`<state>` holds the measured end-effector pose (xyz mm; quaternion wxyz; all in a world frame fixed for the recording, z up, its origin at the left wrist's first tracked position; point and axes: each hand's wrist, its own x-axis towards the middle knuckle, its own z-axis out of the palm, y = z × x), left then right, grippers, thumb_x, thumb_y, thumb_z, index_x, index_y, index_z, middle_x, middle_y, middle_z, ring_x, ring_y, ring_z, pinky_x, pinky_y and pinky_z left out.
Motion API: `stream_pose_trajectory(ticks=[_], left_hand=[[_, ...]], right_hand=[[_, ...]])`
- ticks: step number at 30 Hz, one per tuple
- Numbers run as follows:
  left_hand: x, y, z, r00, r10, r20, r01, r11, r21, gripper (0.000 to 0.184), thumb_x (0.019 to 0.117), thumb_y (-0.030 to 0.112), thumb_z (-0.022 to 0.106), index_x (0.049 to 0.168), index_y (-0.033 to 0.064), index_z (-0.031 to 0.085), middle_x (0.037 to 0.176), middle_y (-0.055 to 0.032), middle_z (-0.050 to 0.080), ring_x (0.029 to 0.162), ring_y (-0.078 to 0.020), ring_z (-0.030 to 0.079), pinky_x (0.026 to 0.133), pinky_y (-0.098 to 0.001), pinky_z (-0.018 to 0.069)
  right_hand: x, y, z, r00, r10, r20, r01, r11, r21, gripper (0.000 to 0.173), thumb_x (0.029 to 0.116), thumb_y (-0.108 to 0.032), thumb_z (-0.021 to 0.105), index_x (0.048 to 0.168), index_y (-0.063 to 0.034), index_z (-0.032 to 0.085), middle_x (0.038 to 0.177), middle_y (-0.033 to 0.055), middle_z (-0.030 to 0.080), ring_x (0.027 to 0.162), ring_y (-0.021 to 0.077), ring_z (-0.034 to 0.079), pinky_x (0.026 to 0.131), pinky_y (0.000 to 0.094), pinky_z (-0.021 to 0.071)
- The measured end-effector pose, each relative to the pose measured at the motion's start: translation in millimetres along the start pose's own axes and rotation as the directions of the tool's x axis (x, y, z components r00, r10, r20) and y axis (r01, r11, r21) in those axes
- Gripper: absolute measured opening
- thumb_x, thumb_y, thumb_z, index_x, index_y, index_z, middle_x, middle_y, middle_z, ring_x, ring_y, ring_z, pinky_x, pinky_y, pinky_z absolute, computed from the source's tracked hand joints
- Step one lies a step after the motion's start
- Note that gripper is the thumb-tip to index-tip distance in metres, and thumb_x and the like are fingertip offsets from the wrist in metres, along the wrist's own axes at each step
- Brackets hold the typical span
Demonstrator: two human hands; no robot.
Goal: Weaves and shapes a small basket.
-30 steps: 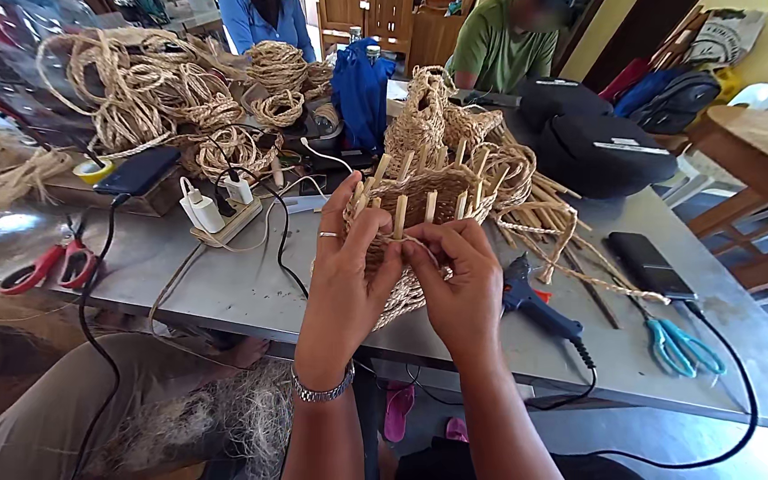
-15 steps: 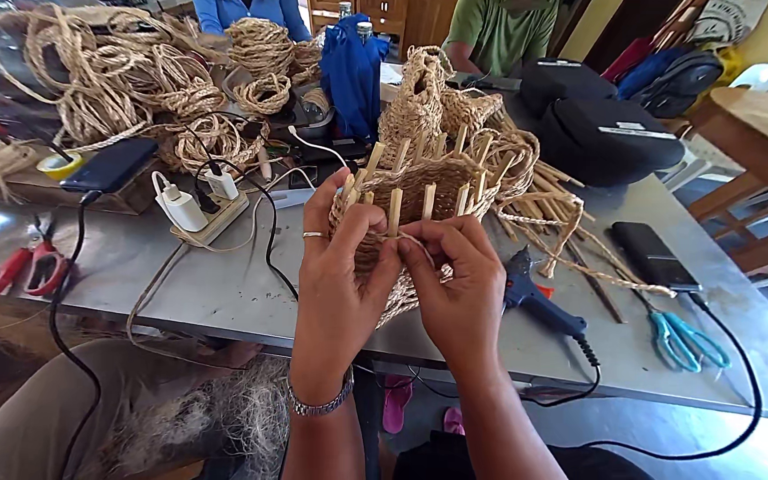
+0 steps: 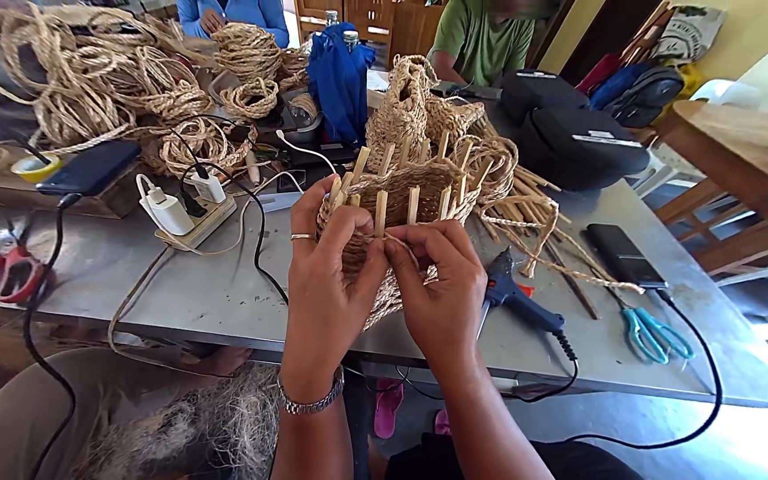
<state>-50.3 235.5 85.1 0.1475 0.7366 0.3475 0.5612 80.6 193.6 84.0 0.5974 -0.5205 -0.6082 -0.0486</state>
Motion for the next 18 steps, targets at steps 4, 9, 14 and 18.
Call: stream_pose_trajectory(ticks=[4, 9, 14, 18], left_hand=[[-0.4, -2.0, 1.7, 1.0, -0.011, -0.015, 0.011, 1.0, -0.002, 0.016, 0.0947, 0.026, 0.067, 0.11, 0.0221, 0.065, 0.154, -0.0053, 0.04, 0.142, -0.0167, 0.042, 0.102, -0.0343, 0.051], [-1.6, -3.7, 2.8, 1.0, -0.011, -0.019, 0.011, 1.0, -0.01, 0.015, 0.0949, 0.028, 0.067, 0.109, 0.0228, 0.065, 0.154, -0.0039, 0.04, 0.142, -0.0155, 0.042, 0.103, -0.0345, 0.0499], [-2.1, -5.1, 3.8, 1.0, -0.012, -0.025, 0.011, 1.0, -0.004, 0.015, 0.096, 0.029, 0.066, 0.11, 0.0236, 0.065, 0.155, -0.0039, 0.04, 0.142, -0.0161, 0.042, 0.105, -0.0355, 0.0488], [-2.5, -5.6, 4.8, 0.999, -0.015, -0.031, 0.015, 1.0, 0.0, 0.016, 0.0962, 0.031, 0.065, 0.111, 0.0246, 0.066, 0.155, -0.0042, 0.04, 0.142, -0.0166, 0.042, 0.105, -0.0362, 0.0484]], right_hand=[[-0.9, -0.1, 2.3, 1.0, 0.007, -0.017, -0.007, 1.0, 0.001, 0.012, 0.0943, -0.011, 0.071, 0.105, -0.0103, 0.077, 0.096, -0.0005, 0.063, 0.078, 0.0028, 0.06, 0.064, 0.0165, 0.052], [-1.7, 0.1, 3.4, 0.999, 0.001, -0.035, -0.001, 1.0, 0.0, 0.012, 0.0942, -0.011, 0.071, 0.103, -0.0095, 0.078, 0.094, -0.0001, 0.064, 0.078, 0.0034, 0.06, 0.066, 0.0174, 0.0523], [-2.9, 0.1, 5.2, 0.998, 0.005, -0.055, -0.004, 1.0, 0.009, 0.011, 0.0939, -0.011, 0.071, 0.103, -0.0092, 0.078, 0.094, 0.0007, 0.064, 0.077, 0.004, 0.06, 0.066, 0.0174, 0.0521], [-3.5, -0.3, 6.3, 0.997, 0.008, -0.071, -0.007, 1.0, 0.003, 0.011, 0.0928, -0.01, 0.071, 0.101, -0.0075, 0.078, 0.092, 0.0019, 0.065, 0.076, 0.0043, 0.059, 0.066, 0.0167, 0.0515]])
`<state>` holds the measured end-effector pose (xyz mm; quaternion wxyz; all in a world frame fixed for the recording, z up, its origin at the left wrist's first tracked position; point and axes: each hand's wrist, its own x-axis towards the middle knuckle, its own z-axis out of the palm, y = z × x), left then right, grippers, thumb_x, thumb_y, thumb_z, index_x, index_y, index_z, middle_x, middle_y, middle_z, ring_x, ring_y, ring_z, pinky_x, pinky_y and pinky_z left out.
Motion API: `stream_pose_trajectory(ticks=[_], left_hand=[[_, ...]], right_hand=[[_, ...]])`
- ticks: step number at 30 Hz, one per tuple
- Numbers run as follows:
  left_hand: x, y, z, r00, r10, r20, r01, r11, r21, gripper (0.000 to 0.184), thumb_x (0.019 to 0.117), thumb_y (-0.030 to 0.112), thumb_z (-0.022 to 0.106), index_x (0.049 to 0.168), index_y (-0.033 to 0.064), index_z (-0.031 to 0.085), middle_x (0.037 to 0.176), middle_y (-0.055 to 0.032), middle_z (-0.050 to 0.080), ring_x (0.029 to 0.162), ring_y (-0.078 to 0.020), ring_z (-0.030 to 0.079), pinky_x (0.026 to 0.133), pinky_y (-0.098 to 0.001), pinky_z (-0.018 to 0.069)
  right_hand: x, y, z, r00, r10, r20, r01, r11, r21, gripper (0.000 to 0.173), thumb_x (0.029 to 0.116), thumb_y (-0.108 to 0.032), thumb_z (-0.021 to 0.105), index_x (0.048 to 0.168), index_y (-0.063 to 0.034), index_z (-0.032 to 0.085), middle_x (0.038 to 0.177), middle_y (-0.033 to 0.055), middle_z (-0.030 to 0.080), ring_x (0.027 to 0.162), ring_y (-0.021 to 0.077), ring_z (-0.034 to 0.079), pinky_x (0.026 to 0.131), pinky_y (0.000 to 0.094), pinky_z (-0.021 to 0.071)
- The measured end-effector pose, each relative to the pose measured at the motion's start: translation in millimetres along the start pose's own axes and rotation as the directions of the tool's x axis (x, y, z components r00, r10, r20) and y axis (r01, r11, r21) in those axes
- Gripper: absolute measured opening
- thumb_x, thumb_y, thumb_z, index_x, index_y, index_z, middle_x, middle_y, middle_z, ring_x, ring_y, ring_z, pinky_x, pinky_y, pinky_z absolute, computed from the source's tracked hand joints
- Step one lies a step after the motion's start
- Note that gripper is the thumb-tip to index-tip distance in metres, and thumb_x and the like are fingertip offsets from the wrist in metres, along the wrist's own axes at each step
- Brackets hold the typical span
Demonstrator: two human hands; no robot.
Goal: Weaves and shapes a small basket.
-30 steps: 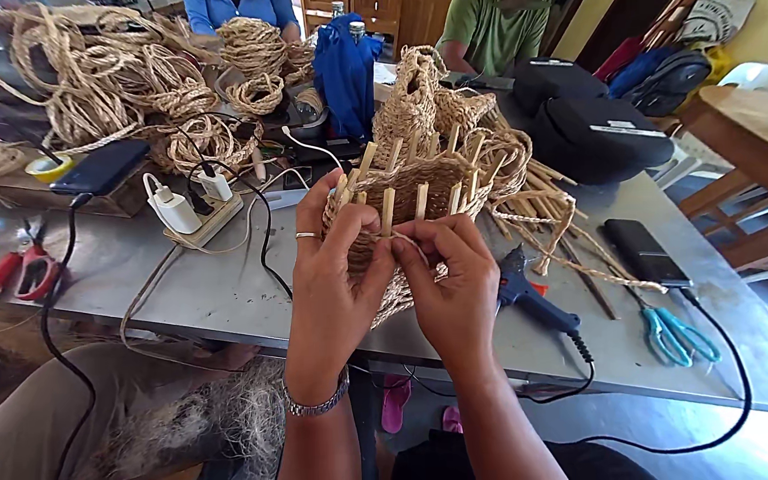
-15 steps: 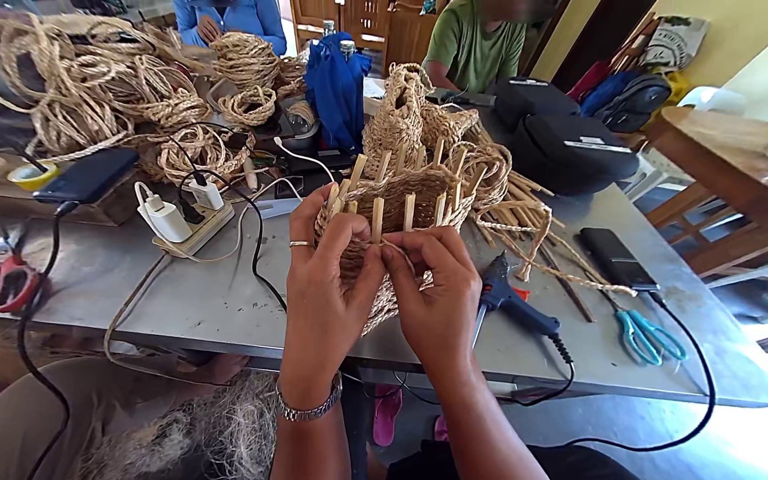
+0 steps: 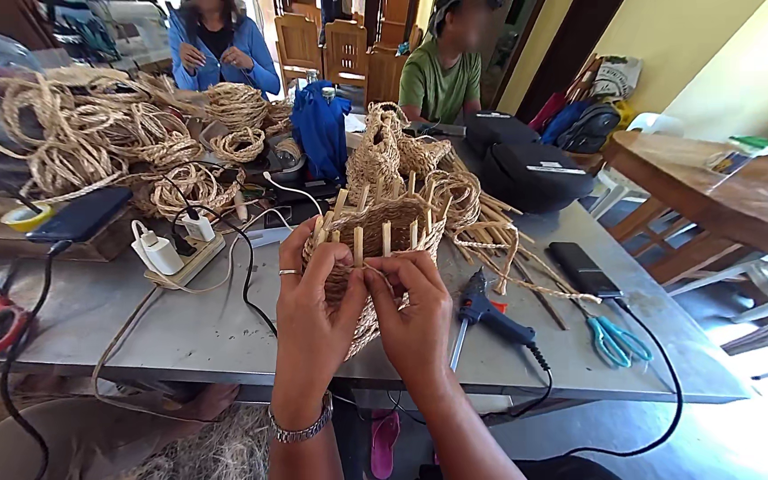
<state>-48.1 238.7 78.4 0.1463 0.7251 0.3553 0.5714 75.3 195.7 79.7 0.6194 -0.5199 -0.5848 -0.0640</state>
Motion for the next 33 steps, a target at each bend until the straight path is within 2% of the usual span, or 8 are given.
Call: stream_pose_trajectory(ticks=[6, 9, 16, 19, 23, 30, 33], left_hand=[[-2.5, 4.8, 5.1, 0.999, -0.016, -0.042, 0.018, 0.999, 0.032, 0.018, 0.0945, 0.031, 0.065, 0.109, 0.0216, 0.067, 0.154, -0.0086, 0.043, 0.138, -0.0196, 0.047, 0.102, -0.0366, 0.0493], [-4.5, 10.0, 3.1, 0.999, -0.013, -0.042, 0.015, 0.998, 0.055, 0.014, 0.0941, 0.03, 0.065, 0.105, 0.0215, 0.067, 0.152, -0.0084, 0.044, 0.136, -0.0192, 0.048, 0.101, -0.0361, 0.0493], [-4.7, 6.0, 0.6, 1.0, 0.002, -0.028, -0.001, 0.999, 0.033, 0.015, 0.0948, 0.029, 0.066, 0.107, 0.021, 0.067, 0.154, -0.0084, 0.043, 0.142, -0.0204, 0.045, 0.105, -0.038, 0.0494], [-5.1, 6.3, -0.3, 1.0, -0.01, -0.015, 0.011, 1.0, 0.025, 0.015, 0.0955, 0.03, 0.065, 0.107, 0.0217, 0.067, 0.153, -0.0067, 0.042, 0.14, -0.0183, 0.045, 0.103, -0.0371, 0.0487], [-4.3, 2.1, -4.5, 1.0, 0.004, 0.009, -0.004, 1.0, -0.008, 0.016, 0.0972, 0.031, 0.066, 0.109, 0.0211, 0.069, 0.155, -0.0056, 0.043, 0.144, -0.0189, 0.042, 0.109, -0.0392, 0.047], [-4.5, 2.8, -4.6, 1.0, -0.004, 0.019, 0.004, 1.0, -0.014, 0.014, 0.0989, 0.03, 0.064, 0.109, 0.0218, 0.068, 0.155, -0.0036, 0.042, 0.142, -0.0172, 0.043, 0.109, -0.0391, 0.0462], [-4.0, 1.8, -4.0, 1.0, 0.007, 0.018, -0.007, 1.0, -0.014, 0.012, 0.0987, 0.028, 0.064, 0.108, 0.0218, 0.067, 0.154, -0.0052, 0.042, 0.141, -0.018, 0.043, 0.108, -0.0383, 0.0465]], right_hand=[[-1.1, -2.1, -0.1, 1.0, 0.005, -0.012, -0.005, 1.0, 0.01, 0.01, 0.0927, -0.01, 0.071, 0.099, -0.0057, 0.078, 0.091, 0.0027, 0.065, 0.076, 0.0038, 0.059, 0.066, 0.0157, 0.051], [-2.2, -3.7, -2.8, 1.0, 0.004, -0.01, -0.004, 1.0, 0.008, 0.011, 0.0926, -0.009, 0.071, 0.1, -0.0056, 0.079, 0.089, 0.0024, 0.065, 0.076, 0.0032, 0.059, 0.066, 0.015, 0.0511], [-4.0, -4.4, -0.4, 1.0, 0.023, -0.02, -0.022, 0.999, 0.029, 0.011, 0.0924, -0.008, 0.071, 0.1, -0.0048, 0.078, 0.09, 0.0031, 0.065, 0.075, 0.0029, 0.06, 0.065, 0.0143, 0.0516], [-5.6, -3.9, 0.1, 0.999, 0.033, -0.025, -0.032, 0.999, 0.034, 0.011, 0.0929, -0.009, 0.071, 0.101, -0.0042, 0.078, 0.09, 0.0031, 0.064, 0.074, 0.0027, 0.059, 0.065, 0.0141, 0.0512], [-5.9, -2.6, 0.8, 0.999, 0.028, -0.018, -0.027, 0.998, 0.054, 0.012, 0.0929, -0.009, 0.072, 0.102, -0.0031, 0.077, 0.09, 0.0033, 0.064, 0.074, 0.0028, 0.06, 0.065, 0.0141, 0.0522], [-7.5, -3.6, 3.9, 0.999, 0.028, -0.042, -0.026, 0.998, 0.062, 0.012, 0.0928, -0.008, 0.072, 0.102, -0.0023, 0.077, 0.091, 0.0036, 0.063, 0.073, 0.0028, 0.06, 0.064, 0.0137, 0.0532], [-7.4, -3.3, 3.7, 0.999, 0.029, -0.042, -0.027, 0.998, 0.053, 0.012, 0.0924, -0.009, 0.072, 0.101, -0.0026, 0.077, 0.09, 0.0031, 0.063, 0.073, 0.002, 0.059, 0.064, 0.0132, 0.0518]])
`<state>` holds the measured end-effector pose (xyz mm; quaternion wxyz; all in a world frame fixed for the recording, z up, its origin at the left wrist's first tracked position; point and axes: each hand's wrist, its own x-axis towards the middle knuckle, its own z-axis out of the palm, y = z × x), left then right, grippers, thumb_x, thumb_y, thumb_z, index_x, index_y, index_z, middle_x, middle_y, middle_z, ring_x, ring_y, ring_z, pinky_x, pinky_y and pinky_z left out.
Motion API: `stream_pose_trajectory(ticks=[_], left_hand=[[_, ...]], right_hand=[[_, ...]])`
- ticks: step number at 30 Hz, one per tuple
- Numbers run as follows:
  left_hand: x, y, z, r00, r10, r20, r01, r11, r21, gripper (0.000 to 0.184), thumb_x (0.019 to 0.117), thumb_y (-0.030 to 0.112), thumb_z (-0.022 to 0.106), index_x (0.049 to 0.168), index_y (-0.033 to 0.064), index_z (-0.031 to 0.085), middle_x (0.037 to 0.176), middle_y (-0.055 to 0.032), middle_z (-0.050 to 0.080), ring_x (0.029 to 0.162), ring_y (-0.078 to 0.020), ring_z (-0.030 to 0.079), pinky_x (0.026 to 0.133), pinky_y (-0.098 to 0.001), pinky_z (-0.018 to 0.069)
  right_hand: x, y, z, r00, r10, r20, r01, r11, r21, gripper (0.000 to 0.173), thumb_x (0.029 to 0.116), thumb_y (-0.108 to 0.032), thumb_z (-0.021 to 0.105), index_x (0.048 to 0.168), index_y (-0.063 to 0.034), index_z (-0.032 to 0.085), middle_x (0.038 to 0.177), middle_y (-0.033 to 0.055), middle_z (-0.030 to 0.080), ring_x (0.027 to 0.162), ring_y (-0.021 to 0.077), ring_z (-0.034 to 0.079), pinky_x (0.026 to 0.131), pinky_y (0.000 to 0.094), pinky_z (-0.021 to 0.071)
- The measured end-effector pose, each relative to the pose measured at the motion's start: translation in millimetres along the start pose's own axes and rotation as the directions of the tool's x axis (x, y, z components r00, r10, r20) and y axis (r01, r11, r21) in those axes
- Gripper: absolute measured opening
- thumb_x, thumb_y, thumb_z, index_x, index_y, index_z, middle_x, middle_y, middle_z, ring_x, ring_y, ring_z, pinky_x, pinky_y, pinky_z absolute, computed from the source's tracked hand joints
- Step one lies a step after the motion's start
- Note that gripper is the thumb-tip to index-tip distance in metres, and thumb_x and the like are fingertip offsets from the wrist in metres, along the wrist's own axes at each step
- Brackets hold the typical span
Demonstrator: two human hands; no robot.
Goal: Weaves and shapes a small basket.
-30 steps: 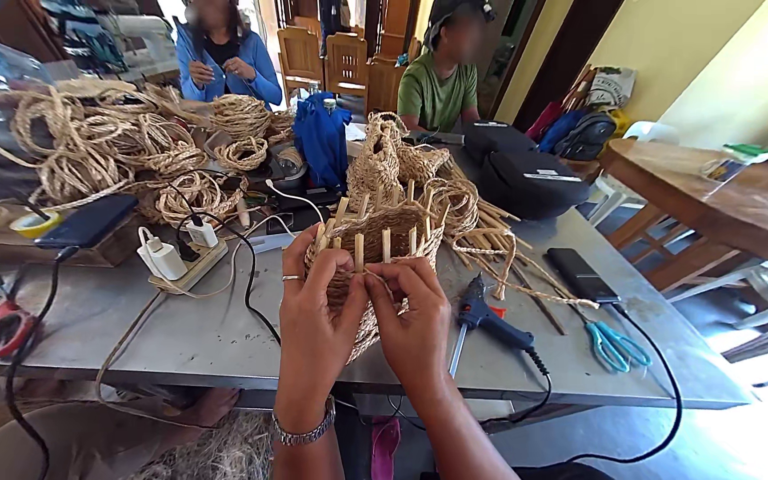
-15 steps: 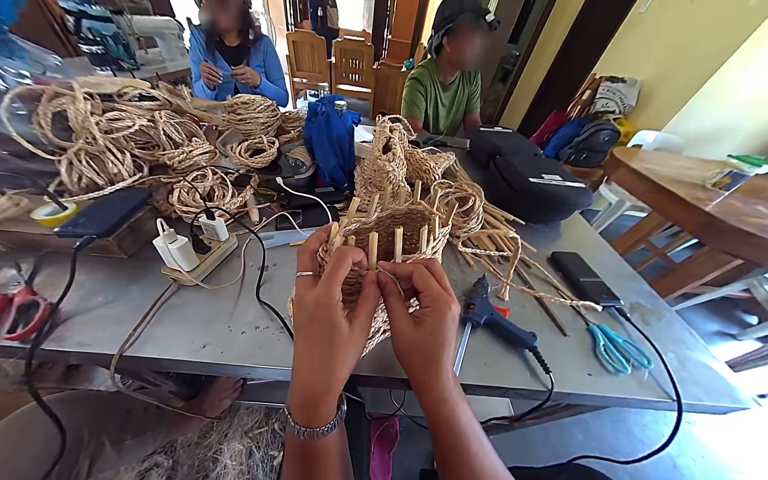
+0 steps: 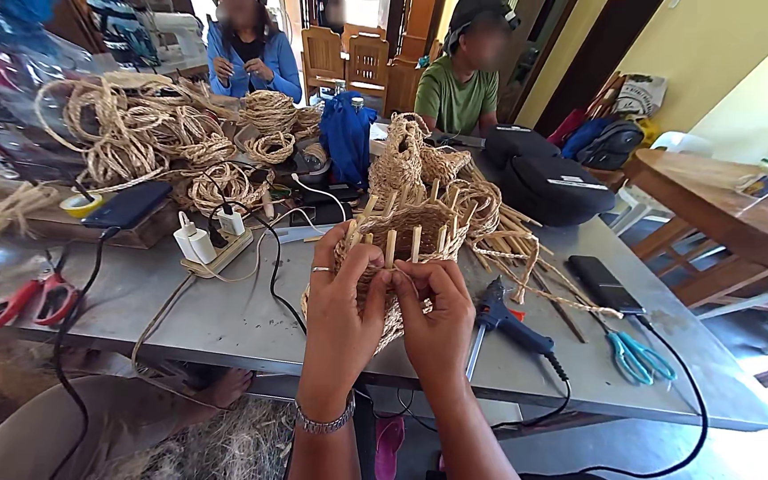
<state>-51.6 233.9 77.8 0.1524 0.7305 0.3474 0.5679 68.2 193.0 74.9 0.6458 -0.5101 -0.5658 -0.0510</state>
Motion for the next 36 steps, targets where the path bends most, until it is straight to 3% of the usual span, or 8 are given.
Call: stream_pose_trajectory(ticks=[29, 36], left_hand=[[-0.6, 1.7, -0.6, 1.0, -0.017, 0.013, 0.017, 1.0, 0.007, 0.013, 0.0995, 0.033, 0.063, 0.109, 0.0242, 0.067, 0.156, -0.0022, 0.041, 0.145, -0.0183, 0.039, 0.112, -0.0421, 0.0435], [0.9, -0.4, -0.4, 1.0, 0.026, 0.006, -0.026, 1.0, -0.004, 0.011, 0.0986, 0.027, 0.064, 0.107, 0.0218, 0.067, 0.154, -0.0049, 0.042, 0.142, -0.0188, 0.042, 0.11, -0.0397, 0.0455]], right_hand=[[-1.4, 3.1, -1.2, 1.0, 0.002, 0.013, -0.003, 0.999, 0.042, 0.012, 0.0939, -0.009, 0.071, 0.103, -0.0019, 0.076, 0.091, 0.0035, 0.062, 0.074, 0.0029, 0.059, 0.065, 0.0141, 0.0523], [-0.4, 2.1, -1.7, 1.0, -0.012, 0.018, 0.012, 1.0, 0.008, 0.012, 0.0948, -0.01, 0.07, 0.102, -0.0025, 0.076, 0.091, 0.0033, 0.063, 0.075, 0.0031, 0.059, 0.066, 0.0143, 0.0515]])
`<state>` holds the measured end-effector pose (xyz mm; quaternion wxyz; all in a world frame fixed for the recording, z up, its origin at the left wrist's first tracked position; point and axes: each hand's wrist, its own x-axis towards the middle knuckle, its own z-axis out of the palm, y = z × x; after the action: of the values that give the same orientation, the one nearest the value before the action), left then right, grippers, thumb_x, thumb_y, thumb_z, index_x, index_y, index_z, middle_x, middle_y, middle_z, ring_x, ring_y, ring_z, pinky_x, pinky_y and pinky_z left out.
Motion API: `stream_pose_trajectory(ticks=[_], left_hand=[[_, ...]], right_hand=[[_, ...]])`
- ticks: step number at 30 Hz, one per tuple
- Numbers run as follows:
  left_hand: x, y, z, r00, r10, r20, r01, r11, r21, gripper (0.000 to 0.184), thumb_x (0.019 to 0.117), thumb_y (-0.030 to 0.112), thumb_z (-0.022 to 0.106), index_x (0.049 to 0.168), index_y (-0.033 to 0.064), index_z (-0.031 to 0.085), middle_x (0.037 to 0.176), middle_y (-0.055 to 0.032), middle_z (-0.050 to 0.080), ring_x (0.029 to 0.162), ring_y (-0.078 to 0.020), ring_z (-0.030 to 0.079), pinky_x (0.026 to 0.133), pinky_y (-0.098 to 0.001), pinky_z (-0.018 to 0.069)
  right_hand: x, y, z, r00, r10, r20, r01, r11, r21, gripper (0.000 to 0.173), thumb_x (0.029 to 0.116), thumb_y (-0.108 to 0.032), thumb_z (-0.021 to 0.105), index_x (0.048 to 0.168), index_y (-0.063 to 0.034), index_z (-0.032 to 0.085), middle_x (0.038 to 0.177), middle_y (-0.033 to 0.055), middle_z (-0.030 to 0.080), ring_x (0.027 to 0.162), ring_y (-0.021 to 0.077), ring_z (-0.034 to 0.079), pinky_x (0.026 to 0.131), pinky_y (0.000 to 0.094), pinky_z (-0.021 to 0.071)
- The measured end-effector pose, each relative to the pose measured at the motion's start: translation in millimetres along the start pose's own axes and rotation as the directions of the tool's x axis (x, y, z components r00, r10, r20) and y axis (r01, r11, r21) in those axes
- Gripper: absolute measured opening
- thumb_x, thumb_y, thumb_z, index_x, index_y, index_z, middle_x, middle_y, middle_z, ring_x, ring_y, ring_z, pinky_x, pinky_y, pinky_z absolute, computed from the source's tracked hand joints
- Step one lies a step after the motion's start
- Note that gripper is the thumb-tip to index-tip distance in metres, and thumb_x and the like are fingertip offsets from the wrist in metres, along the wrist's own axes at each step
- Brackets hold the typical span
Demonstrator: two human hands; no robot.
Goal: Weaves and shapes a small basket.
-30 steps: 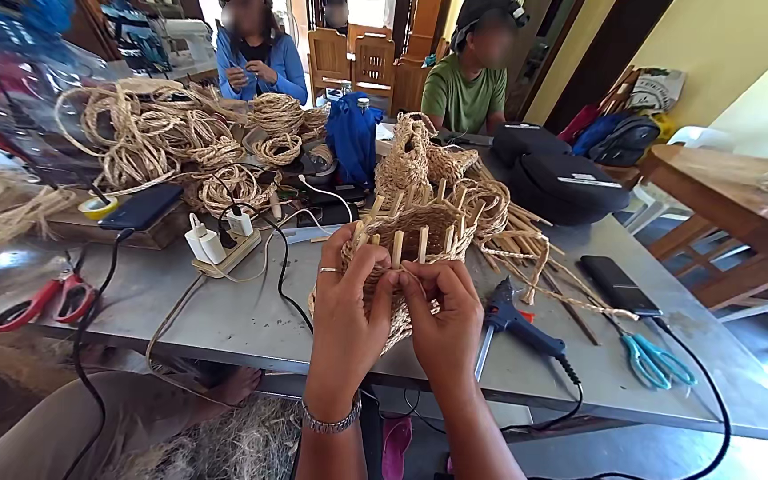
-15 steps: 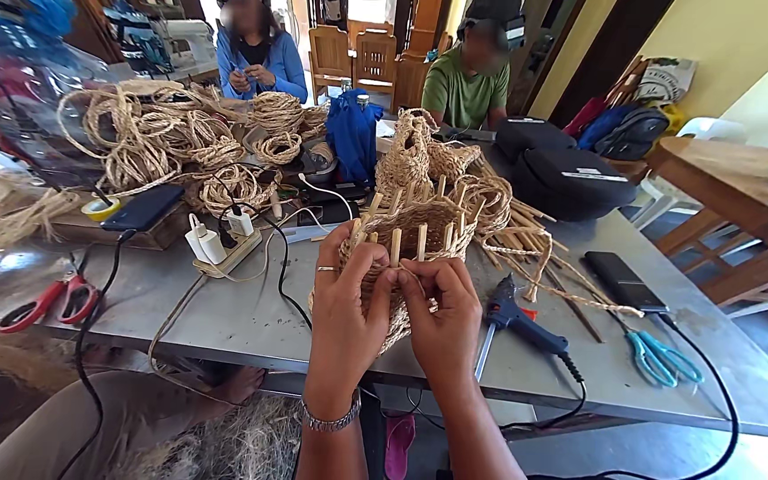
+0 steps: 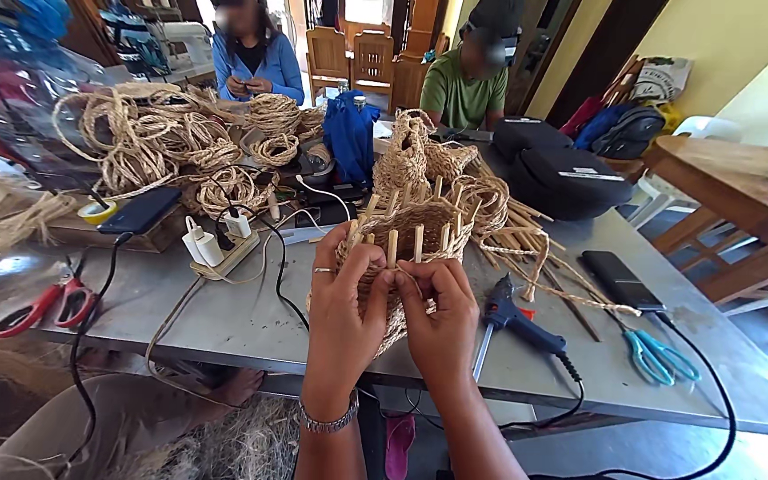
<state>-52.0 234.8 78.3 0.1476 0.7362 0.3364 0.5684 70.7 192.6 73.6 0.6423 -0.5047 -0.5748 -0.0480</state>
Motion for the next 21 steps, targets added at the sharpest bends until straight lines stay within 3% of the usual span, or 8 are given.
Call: stream_pose_trajectory(ticks=[21], left_hand=[[-1.2, -1.7, -1.8, 1.0, 0.002, 0.004, -0.001, 0.998, -0.058, 0.014, 0.0981, 0.029, 0.066, 0.111, 0.0221, 0.068, 0.156, -0.0038, 0.042, 0.146, -0.0187, 0.039, 0.113, -0.0403, 0.0444]], right_hand=[[-2.9, 0.6, 0.4, 1.0, -0.005, -0.017, 0.005, 1.0, 0.006, 0.012, 0.0943, -0.009, 0.07, 0.103, -0.0017, 0.076, 0.092, 0.0037, 0.063, 0.076, 0.0029, 0.059, 0.066, 0.014, 0.0524]])
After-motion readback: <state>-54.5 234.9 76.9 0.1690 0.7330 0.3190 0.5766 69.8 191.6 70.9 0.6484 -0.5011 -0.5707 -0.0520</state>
